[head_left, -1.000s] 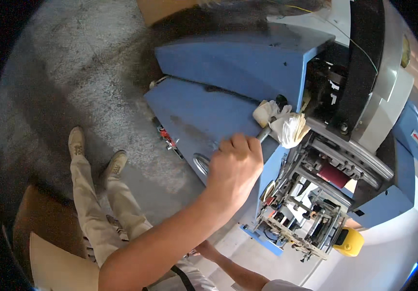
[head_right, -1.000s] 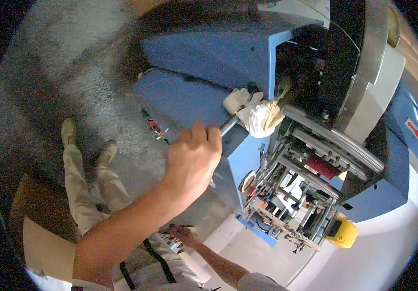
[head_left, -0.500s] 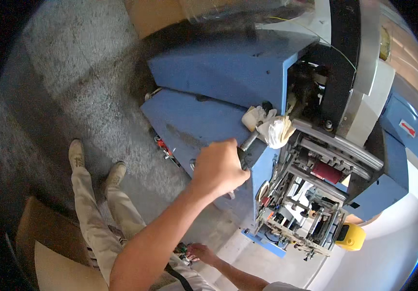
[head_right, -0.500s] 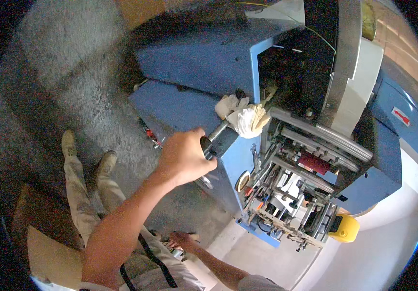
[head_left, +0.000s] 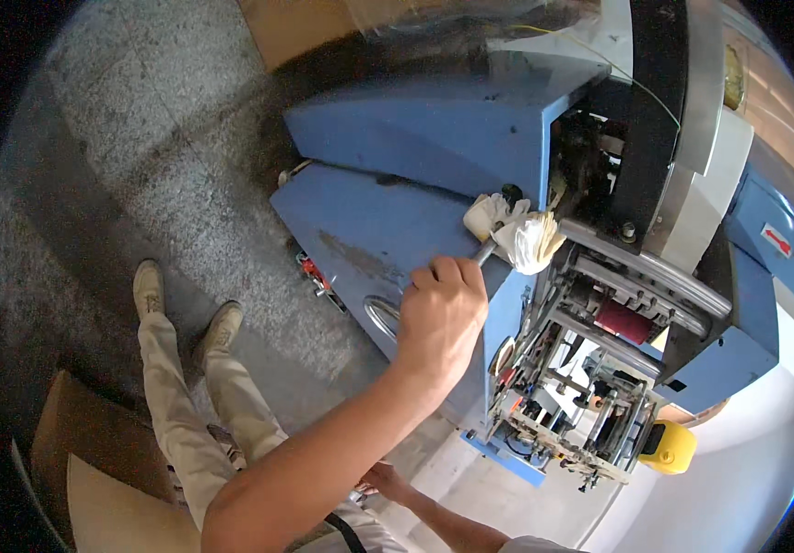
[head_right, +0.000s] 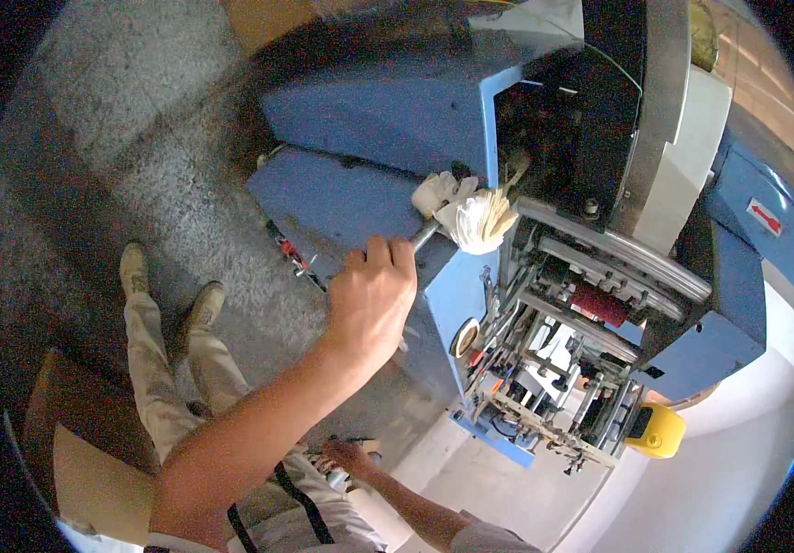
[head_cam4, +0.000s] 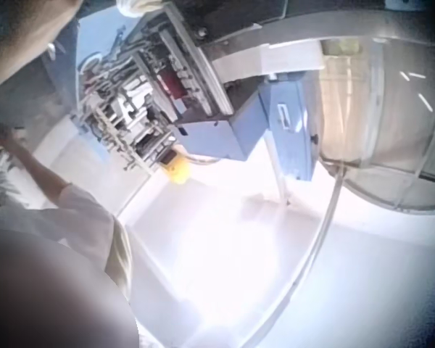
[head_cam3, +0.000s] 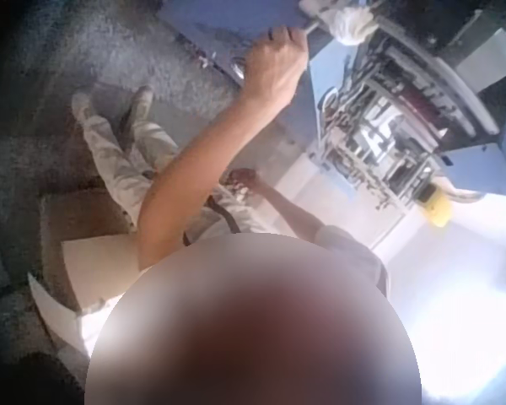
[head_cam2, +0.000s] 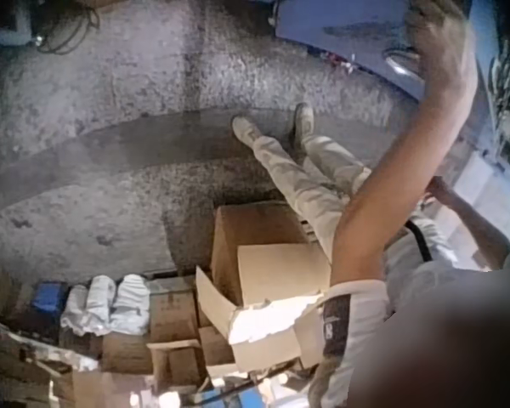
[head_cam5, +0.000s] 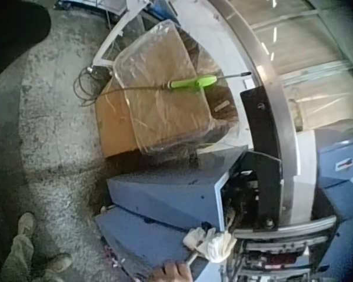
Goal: Operating and inspecting an industrial paper packaging machine.
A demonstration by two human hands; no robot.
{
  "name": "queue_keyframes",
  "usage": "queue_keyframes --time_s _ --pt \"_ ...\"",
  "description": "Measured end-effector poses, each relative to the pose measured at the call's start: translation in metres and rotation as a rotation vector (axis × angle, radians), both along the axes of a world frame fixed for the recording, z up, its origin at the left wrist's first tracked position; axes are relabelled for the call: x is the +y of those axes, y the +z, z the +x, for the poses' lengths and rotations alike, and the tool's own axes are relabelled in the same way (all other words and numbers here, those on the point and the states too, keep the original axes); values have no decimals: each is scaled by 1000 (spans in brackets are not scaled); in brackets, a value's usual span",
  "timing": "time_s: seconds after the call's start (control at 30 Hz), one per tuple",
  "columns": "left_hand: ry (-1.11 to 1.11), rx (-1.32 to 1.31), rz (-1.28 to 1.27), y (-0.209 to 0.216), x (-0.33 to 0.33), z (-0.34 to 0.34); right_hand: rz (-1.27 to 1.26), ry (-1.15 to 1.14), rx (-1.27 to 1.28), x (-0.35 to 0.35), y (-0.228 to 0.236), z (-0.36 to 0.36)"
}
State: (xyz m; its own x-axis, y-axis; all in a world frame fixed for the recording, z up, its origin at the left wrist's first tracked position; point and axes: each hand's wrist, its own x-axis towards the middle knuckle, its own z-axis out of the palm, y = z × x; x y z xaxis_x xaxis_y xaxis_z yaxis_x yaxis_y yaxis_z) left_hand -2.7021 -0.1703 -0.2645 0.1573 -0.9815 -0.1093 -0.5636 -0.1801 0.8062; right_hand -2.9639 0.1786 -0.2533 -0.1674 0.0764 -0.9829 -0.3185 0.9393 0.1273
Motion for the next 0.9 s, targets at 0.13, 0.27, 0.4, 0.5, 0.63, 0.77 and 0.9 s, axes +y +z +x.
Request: queue_keyframes --time_s 0.13,0.27,0.4,0.5,0.63,0.77,0.9 --pt "-69 52 -44 -3 -5 1 18 -128 37 1 -3 -3" --pt "-177 663 189 -17 -12 22 47 -57 55 -2 -7 3" --pt "-170 832 207 -26 -15 28 9 -125 -14 -12 -8 3" --pt "-120 809 202 -20 -9 30 -19 34 6 -9 -7 7" --pt "-41 177 77 10 0 9 19 -71 95 -6 -5 6" --pt "-49 69 14 -2 -6 5 24 37 5 -12 -4 17" --pt "-246 695 176 -21 -17 29 -55 -132 -59 -21 -1 23"
